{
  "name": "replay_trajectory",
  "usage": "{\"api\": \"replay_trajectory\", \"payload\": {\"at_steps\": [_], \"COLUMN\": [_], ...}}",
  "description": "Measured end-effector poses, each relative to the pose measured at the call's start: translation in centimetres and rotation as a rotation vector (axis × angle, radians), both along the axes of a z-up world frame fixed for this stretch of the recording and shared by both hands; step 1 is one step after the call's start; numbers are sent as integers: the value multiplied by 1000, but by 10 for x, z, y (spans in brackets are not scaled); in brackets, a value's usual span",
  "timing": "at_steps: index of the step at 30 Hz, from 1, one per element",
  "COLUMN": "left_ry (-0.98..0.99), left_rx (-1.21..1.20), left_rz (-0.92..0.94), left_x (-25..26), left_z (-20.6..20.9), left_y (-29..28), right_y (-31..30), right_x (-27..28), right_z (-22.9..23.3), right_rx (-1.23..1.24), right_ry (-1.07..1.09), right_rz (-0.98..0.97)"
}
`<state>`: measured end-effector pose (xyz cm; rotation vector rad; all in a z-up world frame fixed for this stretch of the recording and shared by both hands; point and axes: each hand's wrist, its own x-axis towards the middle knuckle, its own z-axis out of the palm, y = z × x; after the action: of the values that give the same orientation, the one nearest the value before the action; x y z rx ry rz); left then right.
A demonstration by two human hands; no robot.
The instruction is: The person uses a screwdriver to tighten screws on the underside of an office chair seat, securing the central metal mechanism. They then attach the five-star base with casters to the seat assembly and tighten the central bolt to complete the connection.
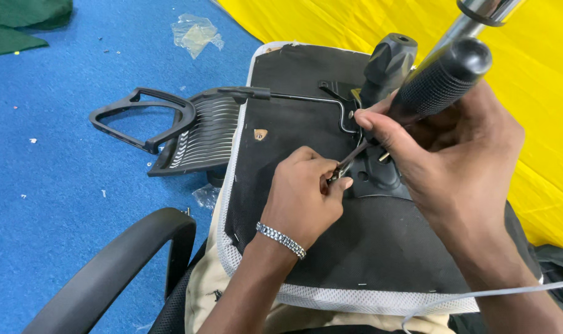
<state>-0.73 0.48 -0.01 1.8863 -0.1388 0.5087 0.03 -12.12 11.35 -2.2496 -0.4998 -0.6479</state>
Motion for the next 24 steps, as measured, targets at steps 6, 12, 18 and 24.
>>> {"api": "replay_trajectory", "payload": {"at_steps": [6, 12, 18, 24], "left_ry": [-37, -105, -81, -132], "left_rx": [-63, -51, -48, -7], "left_rz": [-49, -28, -17, -13], "left_x": [4, 6, 8, 10], "left_z": [-6, -10, -11, -14], "left_y": [-5, -3, -4, -5], "right_y": [-8, -41, -64, -31], "right_x": [12, 23, 54, 48], "right_z": [16, 34, 63, 96], "right_rx": [273, 104, -499, -1319], "right_ry": [214, 212, 70, 269], "right_rz": [203, 211, 329, -99]}}
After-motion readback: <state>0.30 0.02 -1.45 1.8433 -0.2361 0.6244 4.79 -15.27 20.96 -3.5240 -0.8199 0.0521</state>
